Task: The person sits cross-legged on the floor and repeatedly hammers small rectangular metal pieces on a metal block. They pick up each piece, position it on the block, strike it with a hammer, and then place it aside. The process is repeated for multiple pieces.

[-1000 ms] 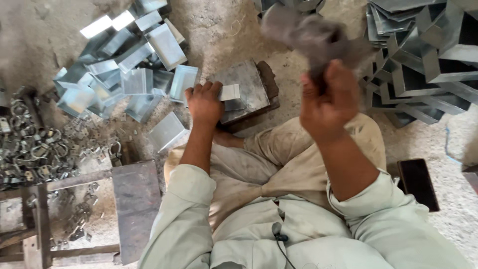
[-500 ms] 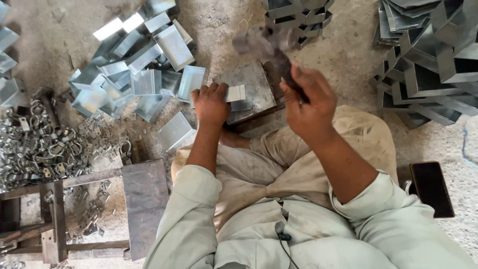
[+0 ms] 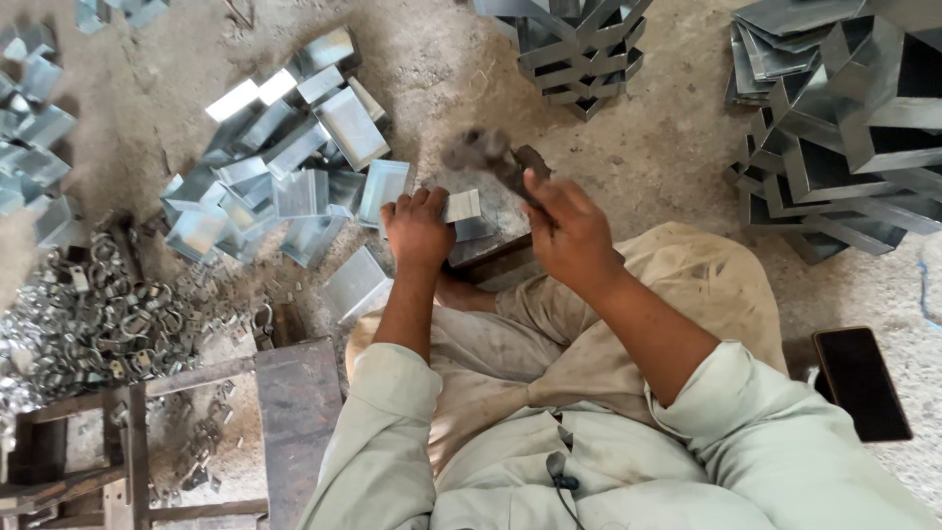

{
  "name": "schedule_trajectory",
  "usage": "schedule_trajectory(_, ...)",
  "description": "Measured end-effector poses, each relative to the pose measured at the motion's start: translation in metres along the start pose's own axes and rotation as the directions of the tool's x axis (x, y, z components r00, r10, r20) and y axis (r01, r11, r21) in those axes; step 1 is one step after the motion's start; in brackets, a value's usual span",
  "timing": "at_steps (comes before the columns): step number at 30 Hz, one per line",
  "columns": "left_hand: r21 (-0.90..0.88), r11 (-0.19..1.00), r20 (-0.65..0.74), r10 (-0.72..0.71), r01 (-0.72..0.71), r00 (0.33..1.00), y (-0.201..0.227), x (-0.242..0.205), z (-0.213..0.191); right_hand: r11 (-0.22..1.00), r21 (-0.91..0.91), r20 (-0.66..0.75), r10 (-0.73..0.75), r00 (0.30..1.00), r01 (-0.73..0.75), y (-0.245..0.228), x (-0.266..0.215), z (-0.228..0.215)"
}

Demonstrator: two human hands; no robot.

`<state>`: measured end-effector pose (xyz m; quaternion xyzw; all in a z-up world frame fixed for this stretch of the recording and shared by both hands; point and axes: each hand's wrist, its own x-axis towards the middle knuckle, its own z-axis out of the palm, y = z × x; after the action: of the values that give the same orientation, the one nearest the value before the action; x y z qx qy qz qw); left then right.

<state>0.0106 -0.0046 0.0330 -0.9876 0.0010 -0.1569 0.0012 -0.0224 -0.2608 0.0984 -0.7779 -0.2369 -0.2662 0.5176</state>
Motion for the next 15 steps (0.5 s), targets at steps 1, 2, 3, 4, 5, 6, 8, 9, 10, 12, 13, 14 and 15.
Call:
schedule_trajectory(1, 0.002, 1.0, 0.0, -0.003, 0.003, 1.0, 0.0, 0.0, 0.0, 0.998, -0.067, 0.023, -0.001, 1.0, 0.003, 0.0, 0.001, 0.002)
schedule_trajectory(2, 0.004, 1.0, 0.002, -0.001, 0.001, 1.0, 0.001, 0.0, 0.001, 0.992, -0.117, 0.067, 0.048, 0.997, -0.04, 0.001, 0.003, 0.004)
schedule_trajectory(3, 0.003, 1.0, -0.005, -0.005, 0.005, 1.0, 0.001, 0.001, 0.002, 0.983, -0.167, 0.108, 0.099, 0.989, -0.08, 0.004, 0.004, 0.006)
schedule_trajectory(4, -0.001, 1.0, -0.01, -0.009, 0.009, 1.0, 0.001, 0.0, 0.003, 0.968, -0.219, 0.149, 0.154, 0.977, -0.12, 0.008, 0.003, 0.008)
schedule_trajectory(5, -0.004, 1.0, -0.014, -0.012, 0.012, 1.0, 0.0, 0.0, 0.003, 0.975, -0.179, 0.108, 0.151, 0.983, -0.131, 0.015, -0.003, 0.009)
schedule_trajectory(6, -0.002, 1.0, -0.01, -0.011, 0.011, 1.0, 0.0, 0.001, 0.003, 0.981, -0.139, 0.068, 0.144, 0.987, -0.133, 0.019, -0.008, 0.008)
schedule_trajectory(8, -0.003, 1.0, 0.001, -0.02, 0.02, 1.0, 0.001, -0.001, 0.003, 0.993, -0.025, 0.016, 0.118, 0.993, -0.118, 0.018, -0.007, 0.006)
schedule_trajectory(9, 0.003, 1.0, 0.015, -0.028, 0.028, 1.0, 0.002, -0.003, 0.003, 0.994, 0.047, 0.004, 0.101, 0.995, -0.101, 0.018, -0.007, 0.007)
schedule_trajectory(10, 0.009, 0.999, 0.026, -0.033, 0.032, 0.999, 0.002, -0.003, 0.002, 0.99, 0.118, -0.013, 0.083, 0.996, -0.081, 0.02, -0.008, 0.007)
schedule_trajectory(12, 0.011, 0.999, 0.039, -0.037, 0.037, 0.999, 0.003, -0.002, -0.001, 0.995, 0.02, 0.072, 0.098, 0.993, -0.099, 0.025, -0.011, 0.012)
schedule_trajectory(13, 0.008, 0.999, 0.041, -0.037, 0.036, 0.998, 0.004, -0.002, -0.003, 0.994, -0.03, 0.109, 0.109, 0.988, -0.106, 0.031, -0.013, 0.015)
schedule_trajectory(14, 0.007, 1.0, 0.045, -0.03, 0.03, 0.999, 0.003, -0.001, -0.004, 0.984, -0.012, 0.14, 0.18, 0.974, -0.18, 0.038, -0.014, 0.019)
schedule_trajectory(15, 0.028, 0.999, 0.055, -0.027, 0.025, 0.998, 0.003, 0.001, -0.003, 0.967, 0.005, 0.172, 0.249, 0.953, -0.253, 0.048, -0.013, 0.023)
